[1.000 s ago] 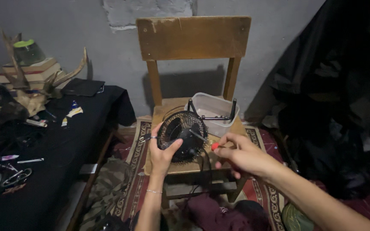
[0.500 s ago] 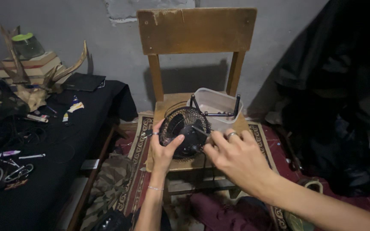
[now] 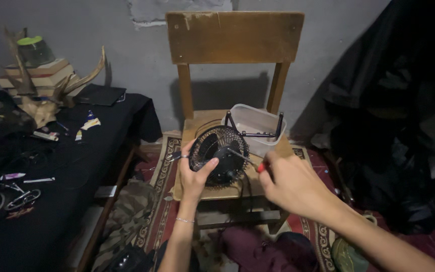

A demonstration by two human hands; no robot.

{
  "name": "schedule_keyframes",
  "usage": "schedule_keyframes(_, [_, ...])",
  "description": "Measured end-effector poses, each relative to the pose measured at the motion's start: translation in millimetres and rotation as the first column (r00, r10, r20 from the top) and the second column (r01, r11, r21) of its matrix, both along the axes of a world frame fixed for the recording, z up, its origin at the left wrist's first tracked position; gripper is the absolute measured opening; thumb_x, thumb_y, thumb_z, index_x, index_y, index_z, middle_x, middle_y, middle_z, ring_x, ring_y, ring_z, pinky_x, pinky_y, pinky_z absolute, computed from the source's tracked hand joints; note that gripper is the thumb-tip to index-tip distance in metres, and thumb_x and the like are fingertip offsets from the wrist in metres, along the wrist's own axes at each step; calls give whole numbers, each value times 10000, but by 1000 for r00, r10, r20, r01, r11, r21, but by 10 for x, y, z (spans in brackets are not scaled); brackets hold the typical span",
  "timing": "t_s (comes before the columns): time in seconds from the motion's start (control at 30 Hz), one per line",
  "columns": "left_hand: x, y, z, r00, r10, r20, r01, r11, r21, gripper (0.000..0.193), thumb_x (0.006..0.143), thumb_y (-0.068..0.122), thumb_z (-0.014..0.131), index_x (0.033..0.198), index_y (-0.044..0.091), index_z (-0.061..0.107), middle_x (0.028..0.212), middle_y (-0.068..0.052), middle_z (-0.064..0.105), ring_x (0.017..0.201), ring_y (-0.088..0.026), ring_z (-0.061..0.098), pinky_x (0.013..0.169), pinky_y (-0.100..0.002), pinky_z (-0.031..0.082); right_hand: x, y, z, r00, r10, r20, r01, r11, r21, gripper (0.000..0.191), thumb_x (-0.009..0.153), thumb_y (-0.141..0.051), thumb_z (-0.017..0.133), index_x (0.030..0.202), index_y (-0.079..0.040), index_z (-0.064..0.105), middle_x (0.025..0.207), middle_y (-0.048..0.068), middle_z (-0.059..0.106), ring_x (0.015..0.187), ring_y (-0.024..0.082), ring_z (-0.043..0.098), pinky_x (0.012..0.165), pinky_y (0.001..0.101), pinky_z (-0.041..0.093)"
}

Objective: The person uses a screwdriver to unscrew the rear housing of a small electric desk fan resting on a wooden chair, holding the fan steady with the other hand. They reposition the fan repeatedly to reach different screws and turn the fan over to work on its back panel.

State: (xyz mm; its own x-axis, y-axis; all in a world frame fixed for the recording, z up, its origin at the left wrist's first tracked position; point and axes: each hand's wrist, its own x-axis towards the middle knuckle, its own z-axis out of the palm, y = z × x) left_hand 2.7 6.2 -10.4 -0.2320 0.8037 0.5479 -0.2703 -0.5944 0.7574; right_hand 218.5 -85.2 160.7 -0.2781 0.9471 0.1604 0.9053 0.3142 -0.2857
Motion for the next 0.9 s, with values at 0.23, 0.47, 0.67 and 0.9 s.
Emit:
schedule_keyframes(0.23, [11,-17,-21,1000,-3,16,4,1000,-31,693,787,120,841,1382,2,504,1242,-137,671,1111,-193,664,998,-339,541,112,137,-376,686,-142,-714,-127,942,-310,248,856,-173,649,1071,-53,626,784,46,737,652,95,716,567,257,513])
schedule_keyframes(0.47, [-29,-43,32,1000,-27,-14,27,999,-47,693,791,117,830,1388,0,498,1244,-139,673,1120,-204,664,1012,-343,531,68,155,-410,581,-343,-738,-54,889,-455,186,903,-163,618,1044,-42,625,644,95,650,465,160,541,414,316,368])
schedule_keyframes(0.67, [-40,-87,75,991,-123,60,129,985,-112,671,801,112,810,1385,0,499,1252,-145,675,1126,-211,664,1015,-347,528,-26,-107,-151,994,68,-80,-57,989,135,451,796,-231,714,1244,-191,684,587,88,685,522,248,676,542,388,516])
schedule_keyframes(0.9, [-29,-106,74,998,-66,12,67,993,-99,679,796,101,810,1390,8,493,1264,-138,666,1136,-205,661,1021,-344,525,-162,-168,-101,775,162,610,-451,818,356,375,734,-186,709,1078,-47,656,832,112,669,700,274,712,588,423,537])
